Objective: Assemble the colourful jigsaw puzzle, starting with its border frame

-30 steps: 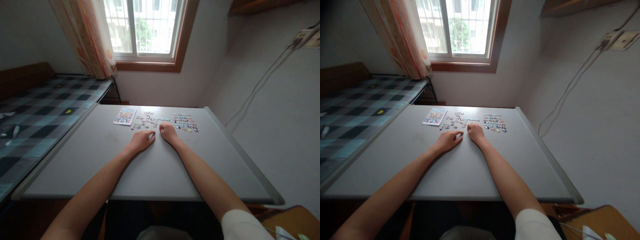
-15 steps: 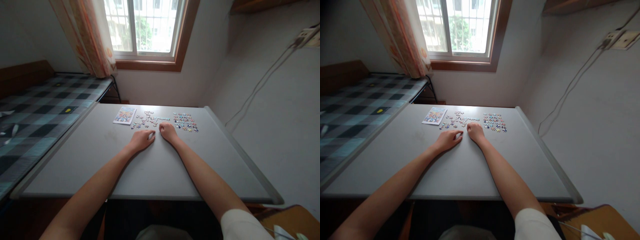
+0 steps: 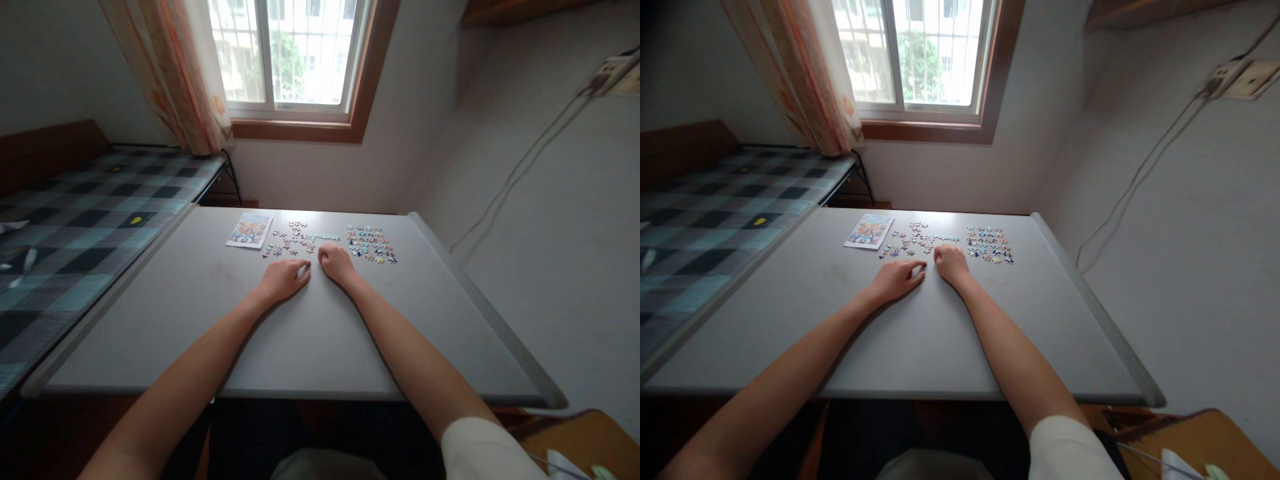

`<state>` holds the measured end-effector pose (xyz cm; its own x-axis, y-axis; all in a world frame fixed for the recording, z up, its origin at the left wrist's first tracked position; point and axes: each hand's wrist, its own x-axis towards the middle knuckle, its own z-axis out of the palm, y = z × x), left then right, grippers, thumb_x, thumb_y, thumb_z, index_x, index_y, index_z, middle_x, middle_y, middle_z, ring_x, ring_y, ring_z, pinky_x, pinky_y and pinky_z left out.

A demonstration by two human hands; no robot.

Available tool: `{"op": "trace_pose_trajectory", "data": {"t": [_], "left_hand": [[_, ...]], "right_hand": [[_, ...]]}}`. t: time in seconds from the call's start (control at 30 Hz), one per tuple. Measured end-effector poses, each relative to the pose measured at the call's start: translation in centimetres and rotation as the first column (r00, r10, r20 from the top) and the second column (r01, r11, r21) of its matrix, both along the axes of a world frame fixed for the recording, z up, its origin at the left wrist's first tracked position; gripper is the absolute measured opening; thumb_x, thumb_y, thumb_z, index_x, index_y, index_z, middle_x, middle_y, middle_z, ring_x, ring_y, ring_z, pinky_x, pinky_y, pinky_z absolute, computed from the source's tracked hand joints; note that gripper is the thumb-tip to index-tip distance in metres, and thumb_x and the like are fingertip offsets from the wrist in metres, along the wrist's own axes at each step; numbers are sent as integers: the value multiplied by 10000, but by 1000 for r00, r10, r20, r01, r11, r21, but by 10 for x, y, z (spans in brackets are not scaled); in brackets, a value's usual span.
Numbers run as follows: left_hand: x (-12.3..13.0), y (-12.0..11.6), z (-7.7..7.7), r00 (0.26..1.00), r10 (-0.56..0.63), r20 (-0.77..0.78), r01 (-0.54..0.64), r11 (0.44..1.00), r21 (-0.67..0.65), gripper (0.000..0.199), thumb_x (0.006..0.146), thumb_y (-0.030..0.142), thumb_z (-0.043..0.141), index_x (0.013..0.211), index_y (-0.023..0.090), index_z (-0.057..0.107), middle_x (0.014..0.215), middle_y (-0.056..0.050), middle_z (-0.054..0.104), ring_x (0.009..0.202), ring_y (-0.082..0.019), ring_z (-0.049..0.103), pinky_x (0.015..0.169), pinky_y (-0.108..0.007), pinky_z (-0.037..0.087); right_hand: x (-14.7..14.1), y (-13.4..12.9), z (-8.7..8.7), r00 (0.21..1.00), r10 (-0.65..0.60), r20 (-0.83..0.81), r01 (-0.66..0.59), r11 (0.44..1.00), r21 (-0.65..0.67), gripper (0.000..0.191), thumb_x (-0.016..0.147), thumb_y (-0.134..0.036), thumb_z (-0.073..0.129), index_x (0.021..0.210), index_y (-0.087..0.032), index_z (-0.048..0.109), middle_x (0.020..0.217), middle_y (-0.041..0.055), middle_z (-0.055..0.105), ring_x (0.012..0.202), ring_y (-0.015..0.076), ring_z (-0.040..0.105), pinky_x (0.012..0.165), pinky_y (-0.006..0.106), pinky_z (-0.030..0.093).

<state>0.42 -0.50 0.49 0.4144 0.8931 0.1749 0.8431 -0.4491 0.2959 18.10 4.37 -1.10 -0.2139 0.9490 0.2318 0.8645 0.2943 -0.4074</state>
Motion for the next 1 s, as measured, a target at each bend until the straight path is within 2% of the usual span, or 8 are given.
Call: {"op": "trace_pose_trajectory", "data": {"t": [0.33, 1.0], "left_hand": [[1, 0, 2, 1000, 16, -11, -16, 1000, -25, 353, 900, 395, 493, 1190, 268, 650, 852, -26, 714, 778, -172, 651, 695, -239, 436], [1, -2, 4, 1000, 7, -2, -7, 1000, -28, 352, 903, 388, 494, 1187, 253, 653, 831, -31, 711, 762, -174, 649, 706, -244, 435]], "right_hand": [[0, -2, 4, 1000, -5, 7, 5, 1000, -9, 267, 787, -96, 437, 676, -181, 665, 785, 46, 661, 750, 155, 539, 699, 256, 336], [0, -1, 2, 1000, 2, -4, -2, 1000, -4, 271, 783, -92, 433, 685, -181, 669, 787, 45, 656, 755, 155, 541, 708, 255, 342]]}}
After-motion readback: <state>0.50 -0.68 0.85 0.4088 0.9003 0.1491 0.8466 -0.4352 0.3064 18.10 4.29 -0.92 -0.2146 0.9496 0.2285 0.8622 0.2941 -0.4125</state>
